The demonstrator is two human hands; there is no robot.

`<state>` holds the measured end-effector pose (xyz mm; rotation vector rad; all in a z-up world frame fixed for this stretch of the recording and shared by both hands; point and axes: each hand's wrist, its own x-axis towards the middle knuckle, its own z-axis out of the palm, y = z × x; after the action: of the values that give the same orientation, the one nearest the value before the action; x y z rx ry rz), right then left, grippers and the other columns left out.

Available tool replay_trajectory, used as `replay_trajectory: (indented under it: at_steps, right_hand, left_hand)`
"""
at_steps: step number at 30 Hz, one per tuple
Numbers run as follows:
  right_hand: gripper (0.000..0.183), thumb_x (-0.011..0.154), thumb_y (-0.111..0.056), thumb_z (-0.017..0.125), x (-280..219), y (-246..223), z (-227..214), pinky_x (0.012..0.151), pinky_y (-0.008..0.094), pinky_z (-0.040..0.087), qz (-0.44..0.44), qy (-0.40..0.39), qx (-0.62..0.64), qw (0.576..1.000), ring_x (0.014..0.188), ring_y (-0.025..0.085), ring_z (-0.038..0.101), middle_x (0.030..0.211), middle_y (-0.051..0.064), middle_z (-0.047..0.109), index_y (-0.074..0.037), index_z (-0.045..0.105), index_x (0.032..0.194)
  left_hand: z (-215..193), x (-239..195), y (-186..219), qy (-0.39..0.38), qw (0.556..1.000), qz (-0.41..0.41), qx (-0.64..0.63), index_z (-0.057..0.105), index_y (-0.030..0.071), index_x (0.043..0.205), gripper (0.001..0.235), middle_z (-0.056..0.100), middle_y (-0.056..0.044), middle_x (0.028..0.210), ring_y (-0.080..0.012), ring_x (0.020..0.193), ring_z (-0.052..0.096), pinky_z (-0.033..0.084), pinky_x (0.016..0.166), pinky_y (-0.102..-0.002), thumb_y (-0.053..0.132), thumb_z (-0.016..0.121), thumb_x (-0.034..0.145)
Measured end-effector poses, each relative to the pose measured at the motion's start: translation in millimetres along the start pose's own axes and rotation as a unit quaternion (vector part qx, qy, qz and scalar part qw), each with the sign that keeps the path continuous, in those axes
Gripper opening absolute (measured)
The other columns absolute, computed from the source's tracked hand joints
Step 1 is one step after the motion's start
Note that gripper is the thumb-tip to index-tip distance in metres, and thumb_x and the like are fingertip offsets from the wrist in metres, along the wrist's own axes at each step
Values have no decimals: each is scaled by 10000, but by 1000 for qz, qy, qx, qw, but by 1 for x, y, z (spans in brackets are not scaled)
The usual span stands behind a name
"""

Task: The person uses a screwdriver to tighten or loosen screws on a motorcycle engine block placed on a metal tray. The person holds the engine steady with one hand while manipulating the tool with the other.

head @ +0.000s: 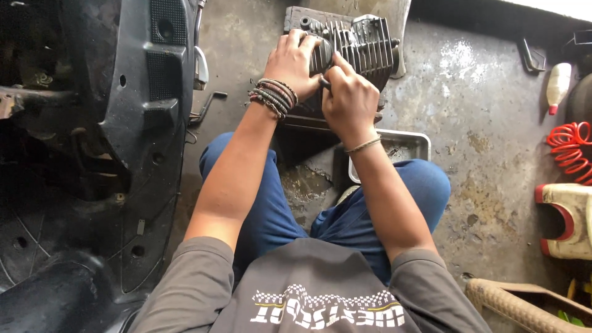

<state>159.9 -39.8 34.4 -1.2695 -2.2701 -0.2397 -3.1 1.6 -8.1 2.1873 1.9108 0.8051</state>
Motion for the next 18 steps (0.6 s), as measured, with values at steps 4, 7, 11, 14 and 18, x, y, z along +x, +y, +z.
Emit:
replay_trajectory:
  at_steps: [4, 7, 11, 14, 18]
  right_hand:
    - [68, 774, -82, 698, -1, -10, -18, 476, 303, 469, -16, 15, -3, 1000, 528, 194, 636, 1243, 151, 747, -87, 637, 743]
    - [109, 825, -95, 681, 0, -2, -5, 439, 273, 432, -14, 9, -9, 1000, 505, 163, 615, 1224, 179, 749, -113, 632, 730]
    - [71, 768, -48, 669, -3, 3, -15, 502, 322, 505, 4, -4, 36, 999, 559, 204, 655, 1312, 107, 719, -116, 651, 777]
    - [118, 777, -18, 677, -11, 4, -26, 482, 299, 465, 3, -7, 71, 997, 530, 155, 599, 1300, 119, 728, -136, 670, 783]
    - [128, 765, -20, 666, -2, 13, -11, 471, 303, 475, 9, 4, 77, 997, 500, 144, 587, 1304, 113, 725, -147, 666, 772]
  left_hand:
    - [-6, 0, -1, -33, 999, -1, 5, 564, 151, 1395, 692, 463, -152, 1400, -331, 1261, 511, 492, 1023, -471, 301, 815, 768]
    - [-4, 0, -3, -62, 998, -9, -3, 547, 176, 1412, 707, 447, -152, 1436, -335, 1302, 481, 470, 1064, -477, 286, 809, 764]
    - [-3, -2, -4, -10, 1000, 13, -15, 605, 163, 1336, 655, 502, -135, 1354, -329, 1236, 525, 494, 1021, -464, 296, 844, 740]
    - [-6, -3, -2, -25, 1000, 3, -9, 589, 159, 1358, 661, 485, -145, 1382, -335, 1260, 509, 489, 1026, -472, 287, 824, 754]
    - [-5, -1, -2, 3, 1000, 10, -12, 624, 161, 1313, 625, 520, -131, 1312, -324, 1193, 548, 503, 999, -457, 270, 817, 729]
